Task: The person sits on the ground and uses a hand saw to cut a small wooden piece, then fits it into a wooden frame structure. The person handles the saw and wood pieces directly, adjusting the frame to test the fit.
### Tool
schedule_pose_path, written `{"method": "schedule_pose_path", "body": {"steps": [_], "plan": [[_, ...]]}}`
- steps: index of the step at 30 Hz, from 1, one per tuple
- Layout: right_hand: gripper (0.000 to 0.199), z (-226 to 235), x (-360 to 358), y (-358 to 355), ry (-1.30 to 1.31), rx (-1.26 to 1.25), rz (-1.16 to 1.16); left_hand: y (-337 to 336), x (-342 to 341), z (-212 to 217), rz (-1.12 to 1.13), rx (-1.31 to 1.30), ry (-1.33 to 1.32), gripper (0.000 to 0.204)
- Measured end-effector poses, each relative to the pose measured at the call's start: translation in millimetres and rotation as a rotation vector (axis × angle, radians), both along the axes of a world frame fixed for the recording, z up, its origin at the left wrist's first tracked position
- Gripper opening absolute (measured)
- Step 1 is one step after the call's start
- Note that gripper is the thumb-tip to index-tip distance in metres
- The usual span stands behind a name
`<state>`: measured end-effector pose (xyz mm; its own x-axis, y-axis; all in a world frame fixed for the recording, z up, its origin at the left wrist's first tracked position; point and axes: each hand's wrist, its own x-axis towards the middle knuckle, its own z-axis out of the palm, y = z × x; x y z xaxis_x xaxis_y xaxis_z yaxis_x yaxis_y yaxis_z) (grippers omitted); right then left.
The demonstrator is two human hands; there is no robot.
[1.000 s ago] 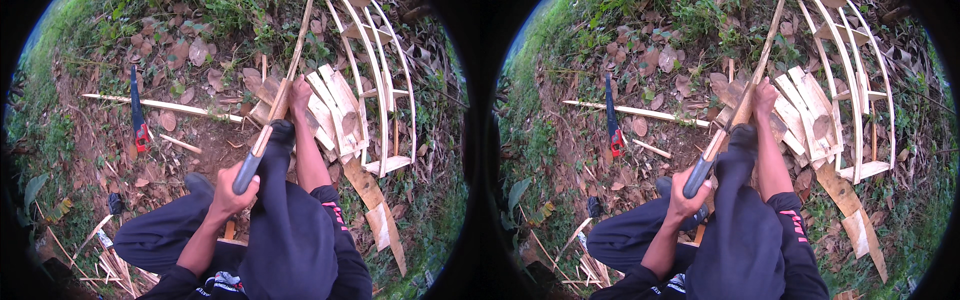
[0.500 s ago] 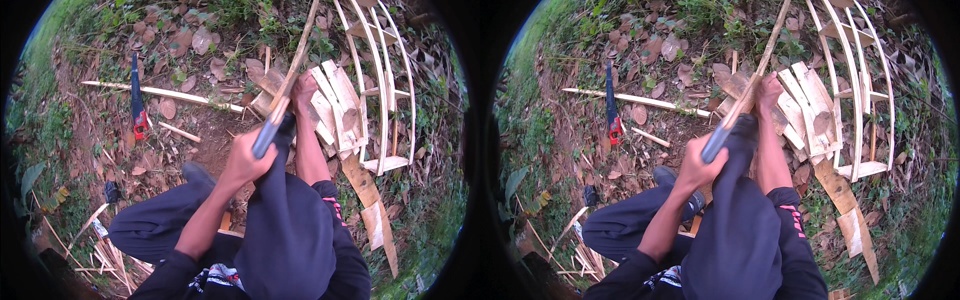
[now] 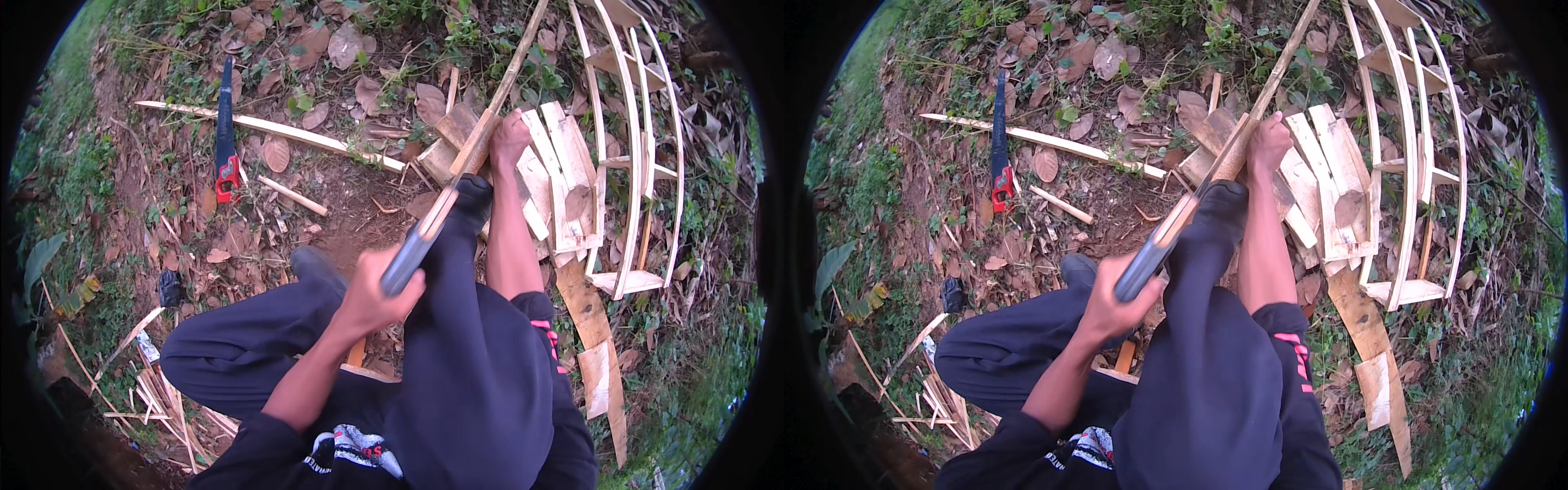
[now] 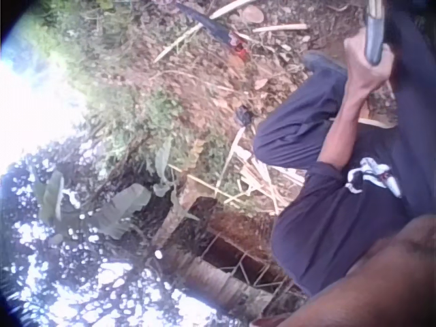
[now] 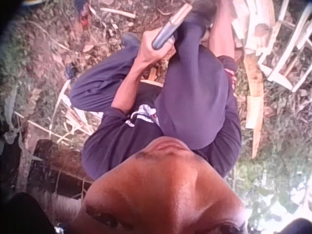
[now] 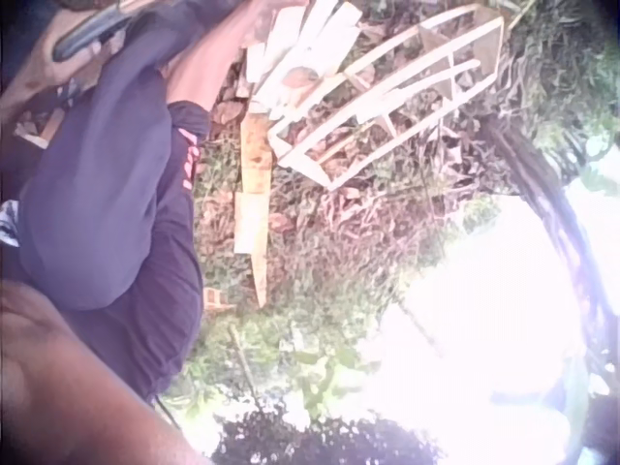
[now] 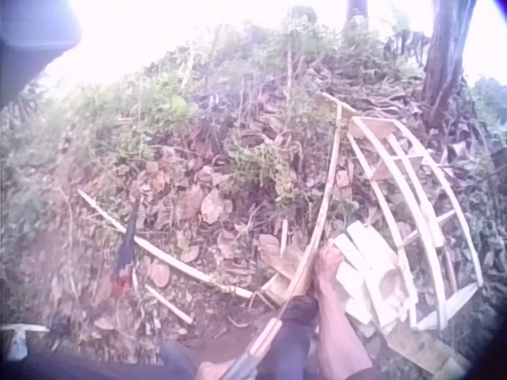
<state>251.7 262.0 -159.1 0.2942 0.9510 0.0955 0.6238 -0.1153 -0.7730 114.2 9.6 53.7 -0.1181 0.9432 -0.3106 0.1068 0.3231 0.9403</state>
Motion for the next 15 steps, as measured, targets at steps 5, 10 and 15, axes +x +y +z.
{"method": "schedule_pose_path", "body": {"steps": [5, 10, 15], "plan": [[0.063, 14, -6, -10, 0.027, -0.025, -0.017, 59, 3, -23, -0.104, 0.064, 0.152, 0.040], [0.065, 1, 6, -5, -0.087, 0.130, -0.007, -1, -1, 2, -0.032, 0.032, 0.005, 0.034], [0.066, 28, -8, -16, 0.005, -0.035, -0.043, 67, 10, -24, -0.061, 0.058, 0.129, 0.030]]}}
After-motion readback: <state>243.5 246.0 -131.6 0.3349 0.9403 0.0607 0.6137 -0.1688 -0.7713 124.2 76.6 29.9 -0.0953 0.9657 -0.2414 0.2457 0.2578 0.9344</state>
